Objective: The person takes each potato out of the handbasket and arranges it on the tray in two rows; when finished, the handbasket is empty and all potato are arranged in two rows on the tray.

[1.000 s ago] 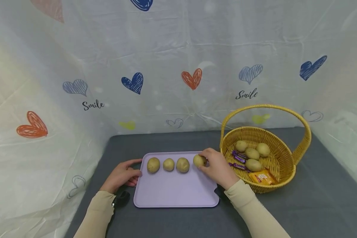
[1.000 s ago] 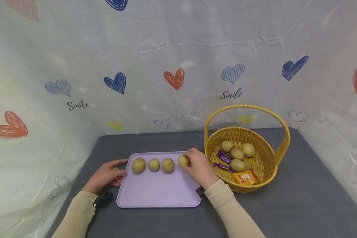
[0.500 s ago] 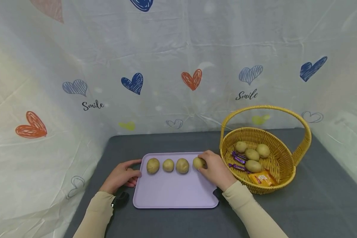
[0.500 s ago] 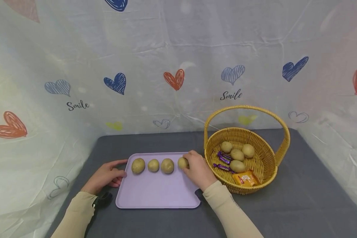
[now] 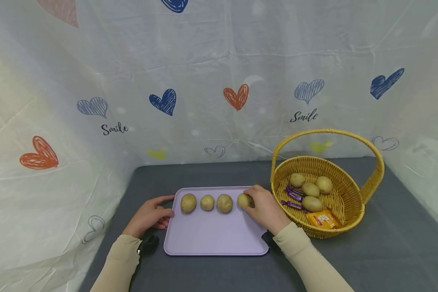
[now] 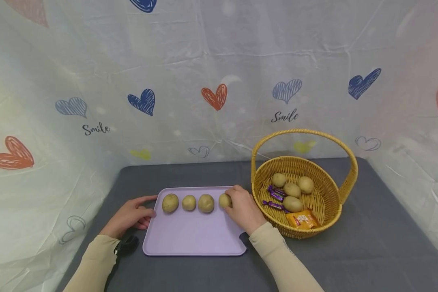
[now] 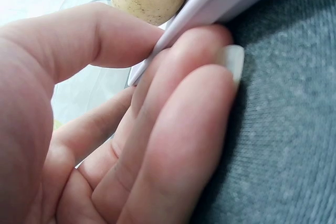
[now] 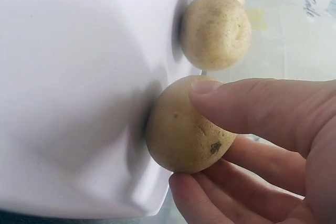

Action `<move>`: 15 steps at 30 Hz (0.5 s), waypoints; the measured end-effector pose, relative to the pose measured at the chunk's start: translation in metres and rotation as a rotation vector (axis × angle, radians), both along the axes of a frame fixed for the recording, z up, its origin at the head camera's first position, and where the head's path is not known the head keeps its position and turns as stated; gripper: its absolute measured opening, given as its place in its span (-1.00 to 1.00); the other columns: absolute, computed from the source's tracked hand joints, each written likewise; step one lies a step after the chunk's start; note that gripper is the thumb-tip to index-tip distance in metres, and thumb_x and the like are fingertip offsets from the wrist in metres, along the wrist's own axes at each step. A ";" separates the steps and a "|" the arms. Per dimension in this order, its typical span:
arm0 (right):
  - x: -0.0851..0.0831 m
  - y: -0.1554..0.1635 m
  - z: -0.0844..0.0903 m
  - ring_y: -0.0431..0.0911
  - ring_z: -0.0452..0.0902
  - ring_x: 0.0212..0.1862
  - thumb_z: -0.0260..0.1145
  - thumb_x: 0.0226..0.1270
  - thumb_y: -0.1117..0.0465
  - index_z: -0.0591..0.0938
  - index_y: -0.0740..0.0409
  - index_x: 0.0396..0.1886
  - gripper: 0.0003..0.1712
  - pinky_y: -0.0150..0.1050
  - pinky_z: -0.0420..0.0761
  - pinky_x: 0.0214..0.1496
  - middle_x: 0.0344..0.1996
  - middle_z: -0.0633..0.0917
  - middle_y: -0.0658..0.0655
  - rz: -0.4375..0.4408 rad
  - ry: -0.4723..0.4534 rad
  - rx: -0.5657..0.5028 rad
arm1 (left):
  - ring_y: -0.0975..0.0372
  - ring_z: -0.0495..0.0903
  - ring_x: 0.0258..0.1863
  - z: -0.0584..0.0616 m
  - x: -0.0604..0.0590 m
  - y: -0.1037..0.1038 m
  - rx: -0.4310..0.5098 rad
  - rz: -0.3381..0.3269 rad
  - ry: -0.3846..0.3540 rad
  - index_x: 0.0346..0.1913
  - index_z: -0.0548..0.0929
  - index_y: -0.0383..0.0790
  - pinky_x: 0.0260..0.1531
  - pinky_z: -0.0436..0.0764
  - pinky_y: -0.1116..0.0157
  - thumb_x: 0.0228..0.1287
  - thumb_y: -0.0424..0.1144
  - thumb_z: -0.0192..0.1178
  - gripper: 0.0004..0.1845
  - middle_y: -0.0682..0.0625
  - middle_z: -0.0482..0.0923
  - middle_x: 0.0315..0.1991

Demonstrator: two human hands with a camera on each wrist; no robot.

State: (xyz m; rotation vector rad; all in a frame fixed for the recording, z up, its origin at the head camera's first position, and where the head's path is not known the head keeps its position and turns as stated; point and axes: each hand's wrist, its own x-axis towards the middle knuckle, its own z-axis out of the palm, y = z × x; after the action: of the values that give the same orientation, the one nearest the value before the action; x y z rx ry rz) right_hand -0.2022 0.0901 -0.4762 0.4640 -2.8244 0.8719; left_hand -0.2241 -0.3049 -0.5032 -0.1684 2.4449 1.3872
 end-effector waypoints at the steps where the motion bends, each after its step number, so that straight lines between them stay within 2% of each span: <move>1: 0.000 0.000 0.000 0.05 0.77 0.03 0.64 0.20 0.33 0.78 0.32 0.10 -0.55 -0.05 0.76 0.04 0.01 0.78 0.21 -0.001 -0.001 0.001 | 0.20 0.69 -0.58 0.000 0.000 0.000 0.001 -0.001 0.001 0.50 0.57 -0.03 -0.46 0.78 0.22 0.26 -0.17 0.49 -0.28 -0.08 0.69 -0.49; 15: 0.001 -0.001 0.003 0.07 0.76 0.02 0.65 0.18 0.29 0.79 0.28 0.09 -0.54 -0.02 0.75 0.03 -0.02 0.77 0.21 -0.018 -0.014 0.008 | 0.21 0.69 -0.57 0.001 0.000 0.000 0.005 -0.007 0.002 0.51 0.57 0.00 -0.45 0.79 0.23 0.27 -0.18 0.48 -0.28 -0.06 0.70 -0.48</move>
State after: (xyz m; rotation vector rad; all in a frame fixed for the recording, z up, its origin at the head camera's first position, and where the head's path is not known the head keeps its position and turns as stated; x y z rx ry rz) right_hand -0.2011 0.0891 -0.4736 0.4347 -2.8417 0.8641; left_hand -0.2237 -0.3048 -0.5020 -0.1576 2.4409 1.3918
